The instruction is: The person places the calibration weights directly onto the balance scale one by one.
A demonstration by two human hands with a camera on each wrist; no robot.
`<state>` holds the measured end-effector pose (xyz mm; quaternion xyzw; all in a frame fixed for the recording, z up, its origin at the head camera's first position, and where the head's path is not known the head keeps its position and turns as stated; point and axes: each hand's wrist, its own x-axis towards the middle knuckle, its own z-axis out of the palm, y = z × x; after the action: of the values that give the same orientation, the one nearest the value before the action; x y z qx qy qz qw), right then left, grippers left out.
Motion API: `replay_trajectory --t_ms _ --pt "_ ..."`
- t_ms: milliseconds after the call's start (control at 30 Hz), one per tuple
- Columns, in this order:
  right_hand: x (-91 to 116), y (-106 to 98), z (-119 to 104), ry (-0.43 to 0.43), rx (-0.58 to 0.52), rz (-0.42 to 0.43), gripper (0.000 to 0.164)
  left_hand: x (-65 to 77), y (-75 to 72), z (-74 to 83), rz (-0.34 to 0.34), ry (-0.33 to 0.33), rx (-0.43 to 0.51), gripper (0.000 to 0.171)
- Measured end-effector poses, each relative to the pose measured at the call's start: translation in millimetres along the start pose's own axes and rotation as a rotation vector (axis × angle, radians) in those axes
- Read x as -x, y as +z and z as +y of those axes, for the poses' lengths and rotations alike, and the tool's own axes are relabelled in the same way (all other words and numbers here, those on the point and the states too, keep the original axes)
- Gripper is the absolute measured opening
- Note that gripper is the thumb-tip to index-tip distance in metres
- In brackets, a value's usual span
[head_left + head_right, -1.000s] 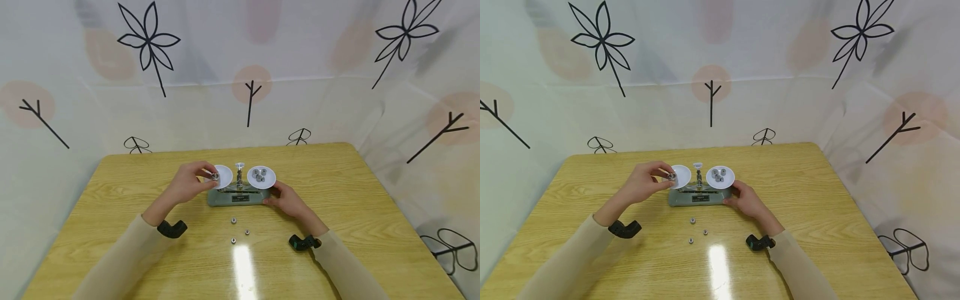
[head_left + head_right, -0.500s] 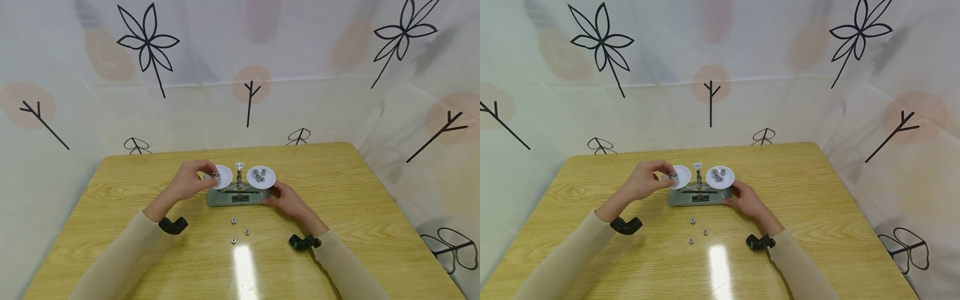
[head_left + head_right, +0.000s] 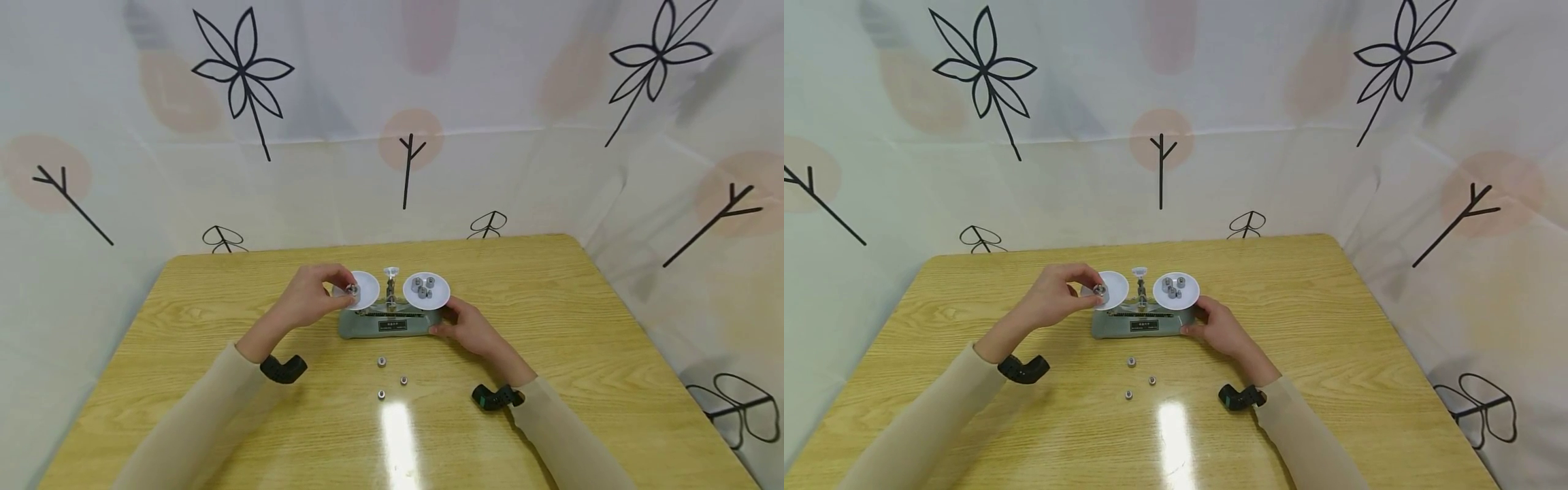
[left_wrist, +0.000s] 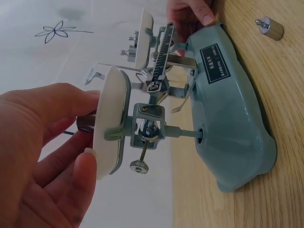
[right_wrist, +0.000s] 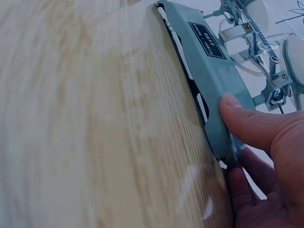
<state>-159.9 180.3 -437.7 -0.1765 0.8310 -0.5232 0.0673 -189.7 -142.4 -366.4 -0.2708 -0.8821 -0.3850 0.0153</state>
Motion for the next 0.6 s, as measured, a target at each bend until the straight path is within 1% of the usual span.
replay_trajectory --t_ms 200,467,600 --pt "-0.3 0.3 0.3 0.004 -0.006 -0.001 0.064 -0.3 0.1 0.4 -0.007 -0.018 -0.01 0.019" --pt "-0.1 0.5 -0.9 0.007 -0.006 -0.001 0.064 0.1 0.6 -0.9 -0.001 0.001 -0.001 0.019" --pt "0.0 0.7 -1.1 0.008 -0.006 -0.001 0.064 0.3 1.1 -1.2 0.0 -0.007 0.003 0.018"
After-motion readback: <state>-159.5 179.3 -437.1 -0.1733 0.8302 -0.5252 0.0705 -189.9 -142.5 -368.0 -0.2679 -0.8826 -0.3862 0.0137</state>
